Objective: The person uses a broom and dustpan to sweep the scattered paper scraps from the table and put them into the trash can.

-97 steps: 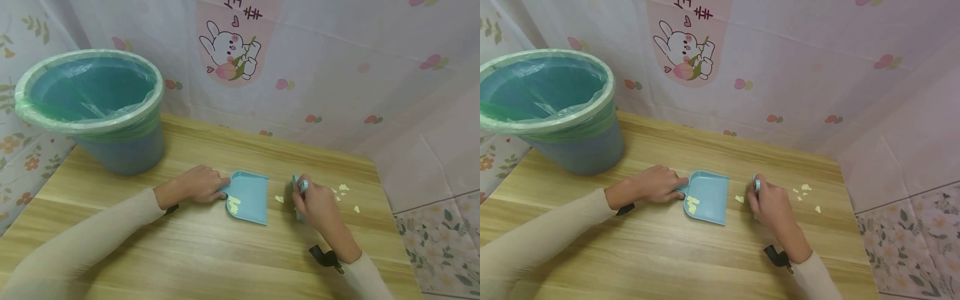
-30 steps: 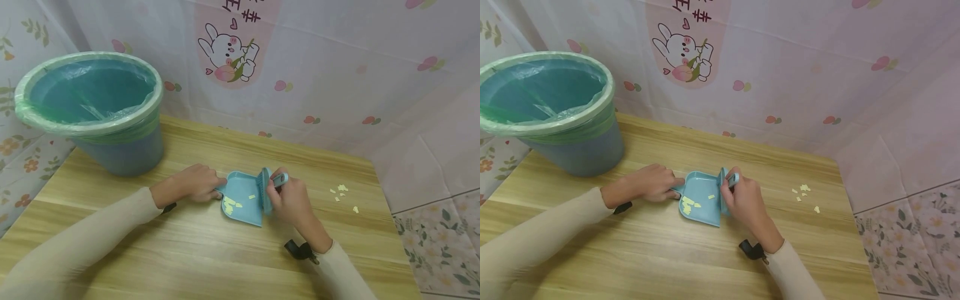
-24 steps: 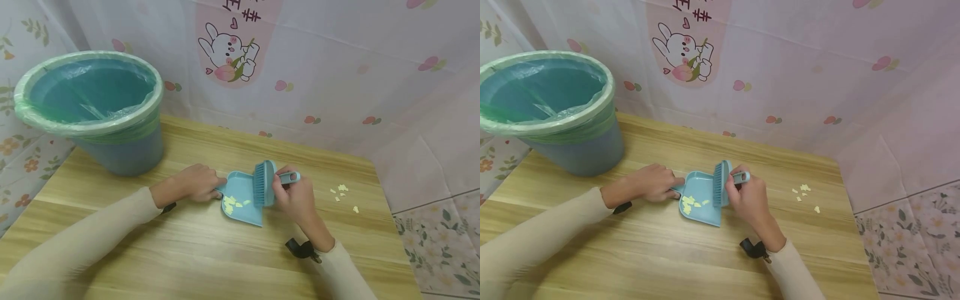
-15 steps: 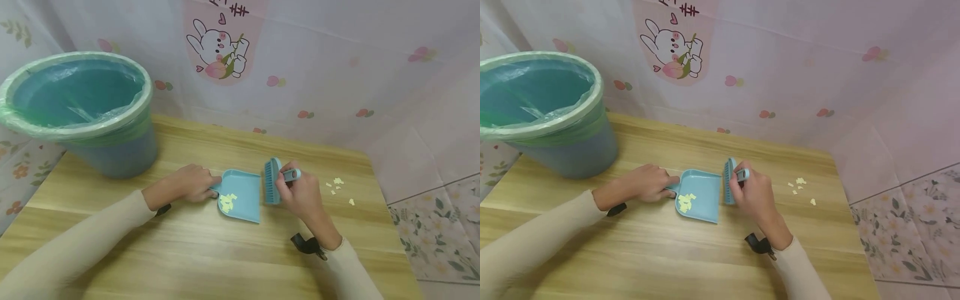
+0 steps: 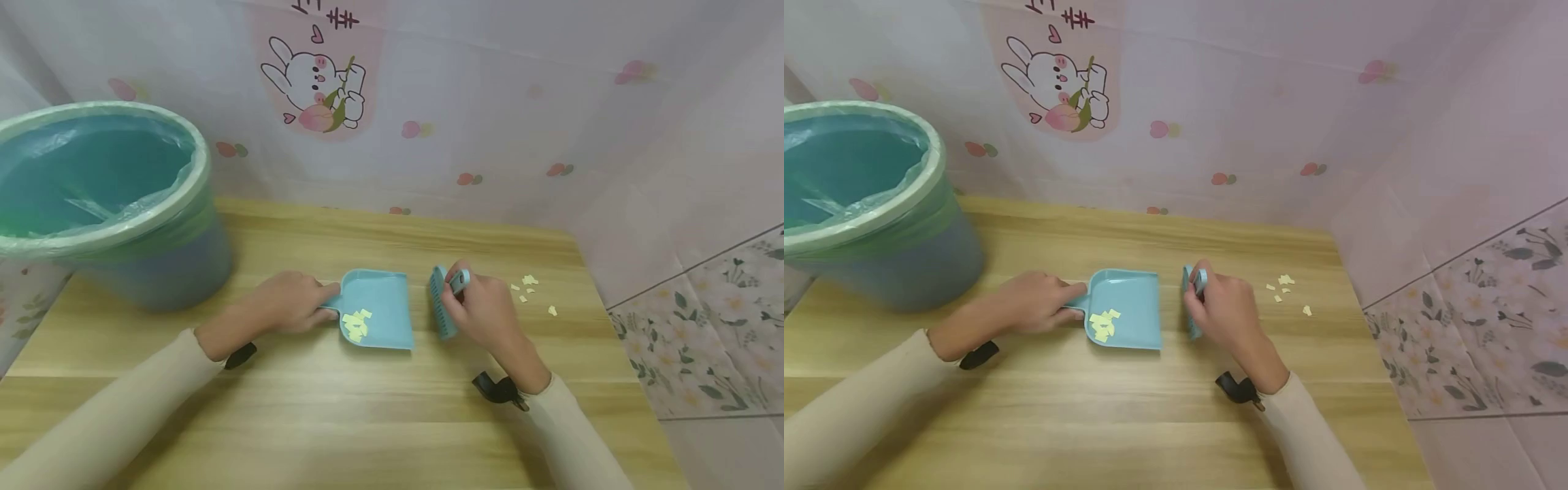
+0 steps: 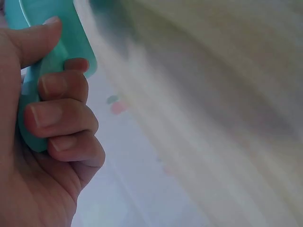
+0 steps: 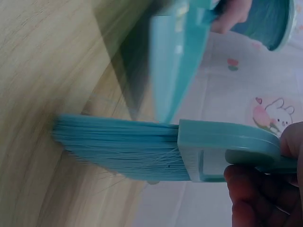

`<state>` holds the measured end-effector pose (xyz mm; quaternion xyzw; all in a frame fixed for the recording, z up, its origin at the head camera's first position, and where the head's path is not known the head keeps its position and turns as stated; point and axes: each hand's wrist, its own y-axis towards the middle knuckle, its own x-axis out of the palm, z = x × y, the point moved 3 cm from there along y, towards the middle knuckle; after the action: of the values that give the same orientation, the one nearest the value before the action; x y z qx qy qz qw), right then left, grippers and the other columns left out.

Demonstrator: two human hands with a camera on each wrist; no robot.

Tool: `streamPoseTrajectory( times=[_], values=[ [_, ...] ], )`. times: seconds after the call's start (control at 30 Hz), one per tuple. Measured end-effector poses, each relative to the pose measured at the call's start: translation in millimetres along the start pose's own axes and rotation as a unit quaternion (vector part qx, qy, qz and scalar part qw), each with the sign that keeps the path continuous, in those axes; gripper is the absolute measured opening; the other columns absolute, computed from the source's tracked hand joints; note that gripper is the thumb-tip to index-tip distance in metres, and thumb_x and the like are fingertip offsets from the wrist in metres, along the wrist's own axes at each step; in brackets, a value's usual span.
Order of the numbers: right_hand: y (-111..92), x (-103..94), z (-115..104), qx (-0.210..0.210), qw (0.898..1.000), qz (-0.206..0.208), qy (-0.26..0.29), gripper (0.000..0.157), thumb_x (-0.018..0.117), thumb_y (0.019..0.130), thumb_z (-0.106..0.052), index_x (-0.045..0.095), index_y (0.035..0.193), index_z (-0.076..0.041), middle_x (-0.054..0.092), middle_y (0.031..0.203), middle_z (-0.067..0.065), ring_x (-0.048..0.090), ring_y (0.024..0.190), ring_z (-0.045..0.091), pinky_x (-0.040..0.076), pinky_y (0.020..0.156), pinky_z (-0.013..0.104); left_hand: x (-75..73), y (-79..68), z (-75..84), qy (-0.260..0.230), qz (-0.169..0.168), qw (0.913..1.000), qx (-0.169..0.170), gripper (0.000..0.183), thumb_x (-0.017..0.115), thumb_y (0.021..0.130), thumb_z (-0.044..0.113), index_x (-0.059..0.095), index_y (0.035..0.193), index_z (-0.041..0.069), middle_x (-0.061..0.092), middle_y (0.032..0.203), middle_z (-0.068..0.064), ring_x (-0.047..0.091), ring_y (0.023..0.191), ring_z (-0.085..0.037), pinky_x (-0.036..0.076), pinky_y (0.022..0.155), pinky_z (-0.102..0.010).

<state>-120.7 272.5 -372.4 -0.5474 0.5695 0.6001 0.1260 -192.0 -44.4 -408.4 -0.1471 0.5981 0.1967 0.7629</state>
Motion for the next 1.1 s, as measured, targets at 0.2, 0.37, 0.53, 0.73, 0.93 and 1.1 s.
streamPoseTrajectory(
  times=[0.2,0.37,0.53,0.73,0.93,1.1],
  values=[
    [5,7.5,3,-0.004,1.000,-0.017,0.011,0.009,0.058,0.096,-0.013,0.060,0.093,-0.005,0.049,0.058,-0.006,0.036,0.048,0.005,0.031,0.043,0.028,-32.4,-25.6,12.5,-0.001,0.035,0.9986,-0.039,0.025,0.072,0.107,0.032,0.054,0.101,0.015,0.048,0.070,0.008,0.045,0.062,-0.014,0.040,0.059,-0.034],
    [10,11.8,4,-0.019,0.999,-0.024,0.017,0.010,0.057,0.096,-0.016,0.060,0.091,-0.007,0.045,0.056,-0.008,0.034,0.047,0.004,0.030,0.044,0.029,-61.5,-47.7,28.6,0.015,0.064,0.9951,-0.074,0.028,0.074,0.106,0.034,0.055,0.102,0.014,0.043,0.069,0.009,0.041,0.059,-0.014,0.036,0.056,-0.033],
    [15,16.6,3,-0.036,0.998,-0.038,0.022,0.010,0.057,0.096,-0.016,0.059,0.092,-0.007,0.041,0.056,-0.010,0.031,0.049,0.003,0.028,0.046,0.028,-83.2,-71.0,40.2,0.067,0.141,0.9851,-0.073,0.037,0.058,0.113,0.048,0.052,0.100,0.014,0.035,0.066,0.011,0.033,0.052,-0.011,0.029,0.049,-0.031],
    [14,13.9,4,-0.036,0.999,-0.031,0.024,0.010,0.056,0.095,-0.015,0.059,0.090,-0.007,0.040,0.056,-0.010,0.030,0.049,0.003,0.027,0.045,0.028,-105.6,-83.7,45.2,0.118,0.247,0.9607,-0.044,0.065,0.018,0.116,0.065,0.055,0.104,0.013,0.027,0.061,0.012,0.025,0.049,-0.009,0.024,0.044,-0.032],
    [6,7.5,6,-0.013,1.000,-0.022,0.016,0.012,0.056,0.096,-0.017,0.059,0.090,-0.007,0.043,0.055,-0.009,0.033,0.047,0.004,0.029,0.044,0.029,-136.3,-89.2,41.2,0.150,0.264,0.9508,-0.062,0.074,0.015,0.114,0.069,0.059,0.103,0.009,0.034,0.060,0.011,0.029,0.048,-0.011,0.024,0.043,-0.036],
    [-3,3.3,6,0.009,1.000,-0.013,0.018,0.011,0.056,0.095,-0.015,0.059,0.088,-0.007,0.046,0.055,-0.009,0.034,0.047,0.002,0.030,0.043,0.028,-157.7,-97.2,29.8,0.163,0.260,0.9467,-0.098,0.077,0.015,0.112,0.072,0.057,0.100,0.008,0.034,0.058,0.008,0.032,0.046,-0.016,0.026,0.040,-0.041]
  ],
)
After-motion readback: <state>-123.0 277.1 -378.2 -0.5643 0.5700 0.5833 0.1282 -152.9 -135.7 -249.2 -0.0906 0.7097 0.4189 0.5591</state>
